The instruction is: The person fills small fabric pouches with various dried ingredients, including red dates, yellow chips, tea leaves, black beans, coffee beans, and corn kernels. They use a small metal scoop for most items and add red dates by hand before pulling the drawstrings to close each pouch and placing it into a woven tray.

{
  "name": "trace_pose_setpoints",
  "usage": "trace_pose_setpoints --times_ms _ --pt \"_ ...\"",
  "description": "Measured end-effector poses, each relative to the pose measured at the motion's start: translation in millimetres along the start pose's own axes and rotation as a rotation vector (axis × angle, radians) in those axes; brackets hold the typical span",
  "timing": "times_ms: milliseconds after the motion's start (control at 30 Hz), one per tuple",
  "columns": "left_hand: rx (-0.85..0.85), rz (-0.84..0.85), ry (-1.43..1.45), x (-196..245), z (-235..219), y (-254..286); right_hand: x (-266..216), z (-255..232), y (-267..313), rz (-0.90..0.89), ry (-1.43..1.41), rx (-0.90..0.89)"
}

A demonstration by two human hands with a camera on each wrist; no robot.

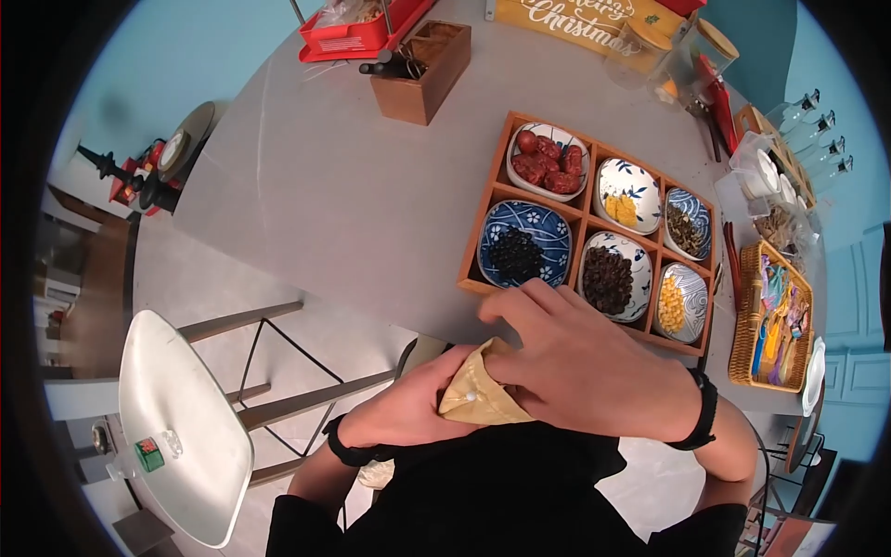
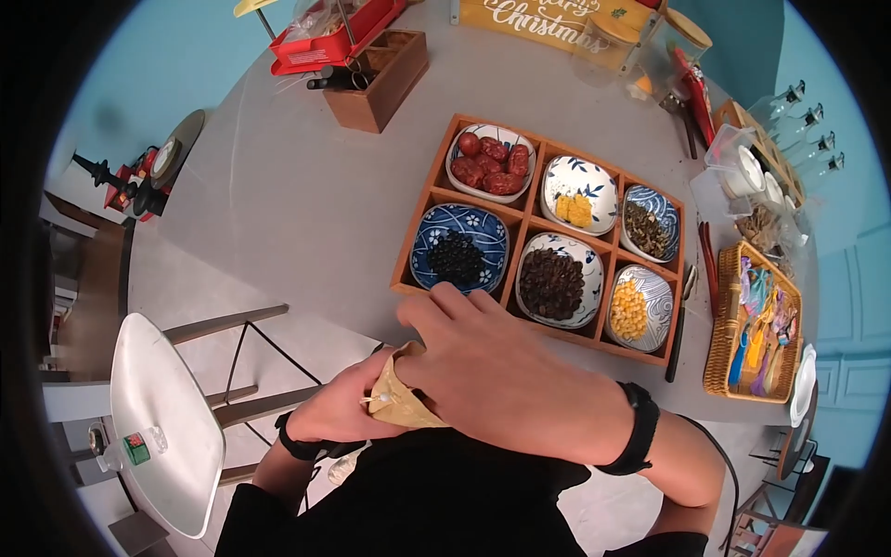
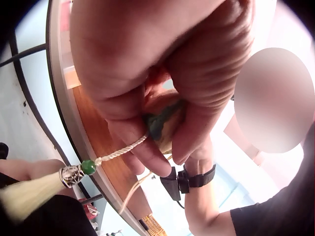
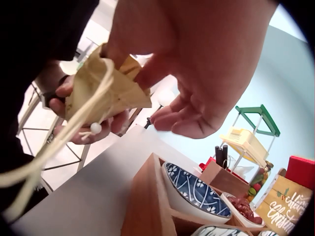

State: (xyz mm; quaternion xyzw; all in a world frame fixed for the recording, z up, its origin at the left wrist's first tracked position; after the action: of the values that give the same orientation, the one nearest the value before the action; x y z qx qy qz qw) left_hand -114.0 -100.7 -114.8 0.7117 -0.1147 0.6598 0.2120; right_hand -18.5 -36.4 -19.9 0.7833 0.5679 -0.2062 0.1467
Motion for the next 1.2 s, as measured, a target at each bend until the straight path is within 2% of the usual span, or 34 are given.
trace_pose_setpoints --times_ms 100,167,200,267,300,367,400,433,467,533,567,600,667,733,800,867,900,933,967,1000,1067,1100,1133,1200 --pt "-0.047 0.028 -0.014 1.6 1.7 0.3 1.3 -0.4 2.2 -0.069 -0.142 0.040" --pt "-0.073 0.046 -0.048 3.0 3.7 0.3 2.0 23.6 1.2 -0.043 -0.163 -0.186" --pt "-0.078 0.018 -0.047 2.4 4.7 -0.4 0.0 23.1 0.0 -0.042 -0.163 -0.186" --pt "-0.082 -0.010 -0.044 2.1 6.1 -0.3 -0.4 31.2 0.1 0.016 -0.015 -0.350" --pt "-0.077 -0.026 -0.048 1.2 7.2 1.2 -0.7 30.8 0.7 0.017 -0.018 -0.351" --pt "-0.073 -0.039 -0.050 -3.6 8.3 3.2 -2.7 21.0 1.1 -0.024 -0.106 -0.261" --pt "-0.039 0.043 0.006 -4.9 6.4 4.4 0.3 16.8 2.3 -0.025 -0.104 -0.268" --pt "-0.002 0.124 0.059 -4.8 3.3 7.1 8.1 -2.7 1.6 -0.010 -0.186 -0.086" --pt "0.005 0.123 0.060 -7.7 2.3 10.8 17.1 -22.6 3.3 0.005 -0.271 0.098" --pt "0.070 0.058 0.245 -17.8 -3.0 19.9 41.2 -48.8 11.0 0.184 -0.223 0.183" --pt "0.107 0.106 0.404 -17.5 -2.6 19.6 54.5 -53.8 16.2 0.247 -0.191 0.198" --pt "0.107 0.105 0.400 -16.2 -3.3 19.3 57.8 -55.4 20.1 0.246 -0.192 0.201" --pt "0.066 0.031 0.387 -17.1 -1.3 14.7 70.4 -57.7 27.3 0.364 -0.200 0.194" --pt "0.041 0.073 0.356 -15.6 0.5 11.5 78.2 -61.0 24.4 0.343 -0.150 0.214" --pt "0.007 0.114 0.319 -11.0 3.6 8.0 87.5 -68.2 17.0 0.310 0.032 0.343" --pt "0.086 0.035 0.179 -10.1 1.3 3.4 95.8 -65.8 14.0 0.343 0.079 0.372" --pt "0.110 -0.099 0.349 -6.3 2.4 1.4 97.2 -64.0 13.5 0.332 0.022 0.400" --pt "0.109 -0.101 0.343 -8.7 0.1 1.8 97.4 -62.6 13.2 0.318 -0.040 0.423" --pt "0.112 -0.065 0.295 -11.1 -3.4 4.5 94.4 -58.7 13.8 0.348 -0.086 0.347" --pt "0.113 -0.030 0.247 -11.2 -5.2 6.8 89.3 -57.1 17.2 0.349 -0.095 0.347" --pt "0.101 -0.035 0.215 -9.5 -6.7 2.5 71.8 -51.0 22.9 0.236 -0.191 0.291" --pt "0.099 -0.029 0.283 -10.4 -6.0 0.8 64.6 -46.3 28.9 0.256 -0.287 0.219" --pt "0.096 -0.022 0.352 -11.2 -5.3 -1.3 55.7 -44.9 36.0 0.261 -0.287 0.224" --pt "0.085 -0.077 0.329 -14.3 -1.2 -6.5 36.9 -39.0 50.0 0.201 -0.545 0.273"
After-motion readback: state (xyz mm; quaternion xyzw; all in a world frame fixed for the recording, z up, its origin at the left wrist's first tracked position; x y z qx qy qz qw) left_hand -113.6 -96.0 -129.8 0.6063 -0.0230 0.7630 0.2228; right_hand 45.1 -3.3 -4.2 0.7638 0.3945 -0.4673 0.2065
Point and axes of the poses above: each hand's wrist, its own y-axis away from the middle knuckle, its own z-axis out of the palm, x = y × z, the point moved 7 cm from there along -y, towards the middle knuckle, and after that the axes turned 3 degrees about -x, right-handed, at the moved point
